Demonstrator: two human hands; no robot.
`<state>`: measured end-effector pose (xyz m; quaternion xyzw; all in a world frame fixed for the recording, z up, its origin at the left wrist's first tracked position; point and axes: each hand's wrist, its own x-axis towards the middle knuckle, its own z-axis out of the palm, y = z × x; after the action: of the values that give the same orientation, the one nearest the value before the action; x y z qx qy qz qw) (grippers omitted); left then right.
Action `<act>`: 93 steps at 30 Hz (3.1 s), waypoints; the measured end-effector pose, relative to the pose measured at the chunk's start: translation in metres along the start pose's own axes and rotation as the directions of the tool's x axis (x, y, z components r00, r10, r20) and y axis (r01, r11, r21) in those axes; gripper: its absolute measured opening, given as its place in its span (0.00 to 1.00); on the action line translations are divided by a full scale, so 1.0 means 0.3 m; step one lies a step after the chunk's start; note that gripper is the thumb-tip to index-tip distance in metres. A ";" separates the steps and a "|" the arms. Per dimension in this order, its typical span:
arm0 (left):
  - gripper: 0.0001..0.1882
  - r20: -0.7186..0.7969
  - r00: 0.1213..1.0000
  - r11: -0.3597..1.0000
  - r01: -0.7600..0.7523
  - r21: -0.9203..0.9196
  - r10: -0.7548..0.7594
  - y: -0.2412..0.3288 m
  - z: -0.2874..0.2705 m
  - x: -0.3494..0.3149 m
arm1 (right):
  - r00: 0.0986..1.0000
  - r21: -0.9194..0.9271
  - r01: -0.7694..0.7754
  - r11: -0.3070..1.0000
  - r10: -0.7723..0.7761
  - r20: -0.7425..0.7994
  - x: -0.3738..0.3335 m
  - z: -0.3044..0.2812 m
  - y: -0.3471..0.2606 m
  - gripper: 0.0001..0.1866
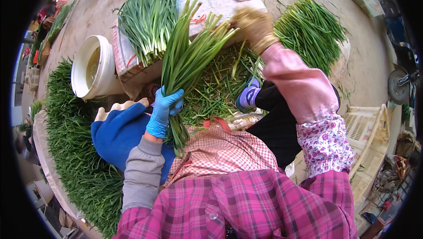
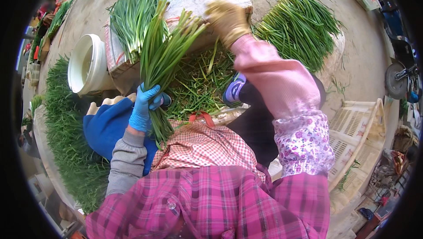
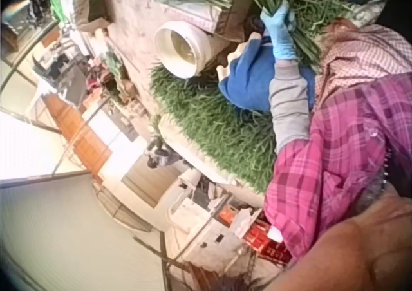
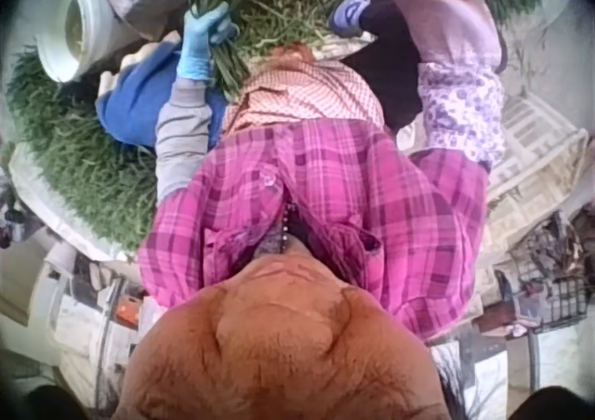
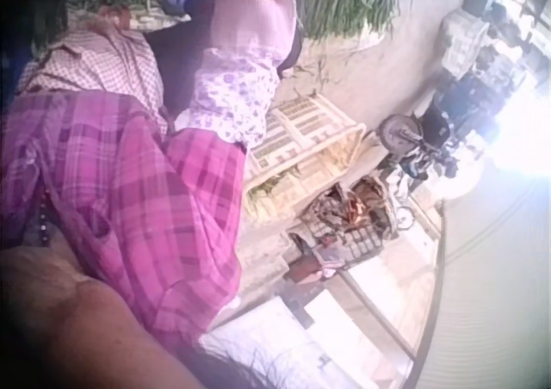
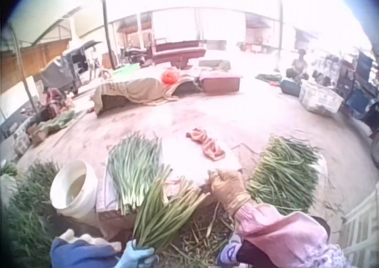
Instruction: The person gathers green onions, aligns them into bunches, and ties them with red rubber bands. The person places the finished bundles on a nearby surface and continues the process with additional green onions.
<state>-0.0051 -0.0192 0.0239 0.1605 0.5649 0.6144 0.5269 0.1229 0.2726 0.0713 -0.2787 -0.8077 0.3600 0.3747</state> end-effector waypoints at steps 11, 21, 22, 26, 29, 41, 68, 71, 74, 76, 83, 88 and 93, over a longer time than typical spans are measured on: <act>0.04 -0.109 0.991 0.973 -0.057 0.225 0.083 -0.001 -0.007 0.015 | 0.795 0.316 0.115 0.942 -0.278 0.539 0.054 -0.133 -0.033 0.20; 0.04 -0.105 0.994 0.953 0.002 0.302 0.031 0.033 -0.030 -0.001 | 0.852 0.725 -0.421 0.545 -0.035 0.522 0.077 -0.208 0.087 0.13; 0.04 -0.103 0.994 0.961 0.005 0.278 0.025 0.031 -0.026 0.003 | 0.810 0.526 -0.349 0.776 -0.032 0.585 0.079 -0.220 0.091 0.14; 0.05 -0.096 0.991 0.919 -0.045 0.391 0.090 0.008 -0.019 0.022 | 0.812 0.027 0.261 0.965 -0.235 0.534 0.036 -0.132 0.042 0.18; 0.06 -0.049 0.987 0.854 -0.106 0.509 0.151 -0.023 -0.016 0.030 | 0.791 0.099 0.192 0.977 -0.213 0.573 -0.023 -0.034 -0.030 0.13; 0.06 0.024 0.996 0.915 -0.087 0.393 0.084 0.046 0.007 -0.007 | 0.486 0.409 -0.614 0.675 -0.085 0.870 -0.027 -0.079 0.000 0.14; 0.06 -0.027 0.999 0.999 -0.031 0.025 0.031 0.006 -0.028 -0.007 | 0.876 0.428 -0.465 0.775 0.330 0.353 0.052 -0.211 0.102 0.06; 0.05 -0.099 0.994 0.993 -0.029 0.113 0.040 0.026 -0.024 -0.006 | 0.955 0.555 -0.231 0.799 0.079 0.284 0.049 -0.227 0.114 0.07; 0.03 -0.120 0.990 0.978 -0.042 0.206 0.068 0.019 -0.027 -0.010 | 0.791 0.370 -0.302 0.879 0.014 0.612 0.015 -0.158 -0.003 0.14; 0.04 -0.111 0.990 0.973 -0.063 0.223 0.089 0.017 -0.012 -0.008 | 0.710 0.326 -0.385 0.863 0.051 0.703 -0.012 -0.116 -0.031 0.17; 0.04 -0.137 0.985 0.938 -0.053 0.343 0.106 0.042 0.031 -0.016 | 0.666 0.233 -0.387 0.892 0.095 0.740 -0.064 -0.054 -0.046 0.12; 0.05 -0.098 0.990 0.961 -0.069 0.267 0.098 0.029 -0.020 -0.011 | 0.783 0.108 -0.343 0.933 0.220 0.582 0.016 -0.162 0.044 0.09; 0.09 -0.136 0.987 0.992 -0.069 0.107 0.084 0.036 -0.014 -0.006 | 0.866 0.405 -0.408 0.819 0.206 0.455 0.037 -0.209 0.082 0.08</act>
<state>-0.0128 -0.0209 0.0327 0.1650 0.6245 0.6144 0.4530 0.1717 0.3183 0.0853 -0.2264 -0.6913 0.6566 0.1991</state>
